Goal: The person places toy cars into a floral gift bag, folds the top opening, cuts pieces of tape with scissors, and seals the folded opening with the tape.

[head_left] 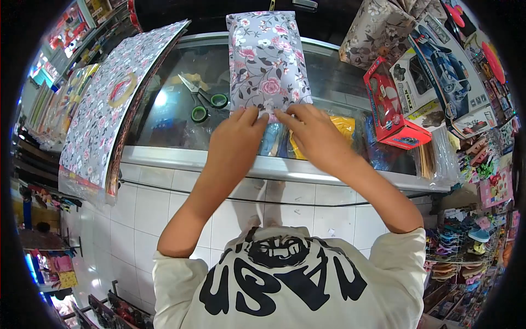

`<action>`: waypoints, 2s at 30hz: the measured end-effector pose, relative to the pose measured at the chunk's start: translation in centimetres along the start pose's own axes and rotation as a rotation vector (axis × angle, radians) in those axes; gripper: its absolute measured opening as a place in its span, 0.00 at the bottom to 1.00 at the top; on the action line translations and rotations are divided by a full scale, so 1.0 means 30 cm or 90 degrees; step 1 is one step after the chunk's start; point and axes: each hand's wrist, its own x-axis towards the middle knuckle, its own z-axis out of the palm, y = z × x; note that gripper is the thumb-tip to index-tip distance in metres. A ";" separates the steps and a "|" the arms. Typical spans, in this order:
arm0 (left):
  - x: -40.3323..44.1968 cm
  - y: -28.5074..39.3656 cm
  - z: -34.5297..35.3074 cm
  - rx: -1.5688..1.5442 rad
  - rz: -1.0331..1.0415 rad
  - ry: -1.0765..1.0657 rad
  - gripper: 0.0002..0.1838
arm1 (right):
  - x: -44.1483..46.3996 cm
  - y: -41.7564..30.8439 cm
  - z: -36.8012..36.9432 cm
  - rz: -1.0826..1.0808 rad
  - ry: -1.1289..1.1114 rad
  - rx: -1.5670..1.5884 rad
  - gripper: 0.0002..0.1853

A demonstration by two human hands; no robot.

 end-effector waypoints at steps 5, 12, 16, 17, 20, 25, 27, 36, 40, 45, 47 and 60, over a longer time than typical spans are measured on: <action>-0.008 0.012 0.010 0.017 -0.013 -0.017 0.18 | 0.018 -0.040 0.008 0.049 -0.025 -0.030 0.20; -0.028 -0.005 -0.039 -0.044 -0.064 -0.066 0.20 | 0.003 -0.027 -0.028 0.114 -0.039 -0.019 0.20; -0.040 -0.006 -0.030 -0.061 -0.089 -0.033 0.20 | -0.031 -0.004 -0.035 0.134 -0.023 0.003 0.17; -0.043 -0.012 -0.029 -0.063 -0.088 -0.027 0.20 | -0.036 0.000 -0.031 0.136 -0.008 0.010 0.17; -0.049 -0.028 -0.027 -0.068 -0.089 -0.012 0.20 | -0.042 0.013 -0.027 0.146 0.023 0.047 0.16; -0.030 -0.016 -0.038 -0.033 -0.111 -0.036 0.20 | -0.037 0.029 -0.032 0.118 0.047 0.072 0.15; -0.013 -0.002 -0.031 -0.007 -0.036 0.004 0.20 | -0.031 0.017 -0.036 0.103 0.046 0.070 0.15; -0.042 -0.020 -0.035 -0.078 -0.101 -0.024 0.17 | -0.044 0.038 -0.012 0.121 0.062 0.069 0.14; -0.063 -0.037 -0.033 -0.093 -0.118 0.089 0.15 | -0.043 0.059 -0.010 0.153 0.085 0.121 0.13; -0.057 -0.085 -0.073 -0.296 -0.211 0.145 0.17 | -0.029 0.096 -0.075 0.342 0.059 0.319 0.20; -0.046 -0.091 -0.073 -0.290 -0.238 0.095 0.18 | -0.016 0.111 -0.074 0.376 0.045 0.368 0.21; 0.045 -0.012 -0.060 -0.455 -0.107 -0.047 0.30 | 0.161 0.263 -0.036 0.508 0.382 0.865 0.35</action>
